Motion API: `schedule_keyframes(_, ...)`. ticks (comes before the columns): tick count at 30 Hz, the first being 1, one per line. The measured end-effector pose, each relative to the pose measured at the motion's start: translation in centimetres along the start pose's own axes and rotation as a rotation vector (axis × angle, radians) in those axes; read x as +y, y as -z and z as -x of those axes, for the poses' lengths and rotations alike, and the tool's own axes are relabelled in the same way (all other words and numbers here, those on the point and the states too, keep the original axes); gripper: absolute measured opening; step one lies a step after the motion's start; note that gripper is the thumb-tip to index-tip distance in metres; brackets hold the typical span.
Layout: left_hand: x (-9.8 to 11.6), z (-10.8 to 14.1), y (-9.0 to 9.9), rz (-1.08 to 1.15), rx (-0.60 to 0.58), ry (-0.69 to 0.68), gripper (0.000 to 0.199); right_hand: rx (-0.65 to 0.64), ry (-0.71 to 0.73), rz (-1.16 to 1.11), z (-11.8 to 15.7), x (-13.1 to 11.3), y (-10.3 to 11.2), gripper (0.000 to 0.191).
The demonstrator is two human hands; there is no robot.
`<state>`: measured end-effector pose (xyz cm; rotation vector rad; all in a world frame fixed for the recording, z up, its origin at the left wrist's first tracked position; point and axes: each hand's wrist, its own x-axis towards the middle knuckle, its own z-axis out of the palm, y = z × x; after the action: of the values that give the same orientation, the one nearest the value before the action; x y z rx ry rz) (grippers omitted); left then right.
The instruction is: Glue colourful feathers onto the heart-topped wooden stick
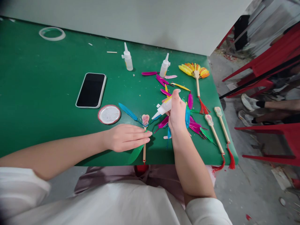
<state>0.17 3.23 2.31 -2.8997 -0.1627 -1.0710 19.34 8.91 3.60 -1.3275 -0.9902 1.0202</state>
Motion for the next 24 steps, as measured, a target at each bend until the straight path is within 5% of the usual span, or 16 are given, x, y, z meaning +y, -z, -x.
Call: schedule_keyframes(24,-0.09,0.09,0.02,0.024,-0.004,0.021,0.022,0.08,0.048,0.011,0.32,-0.54,-0.04,0.059)
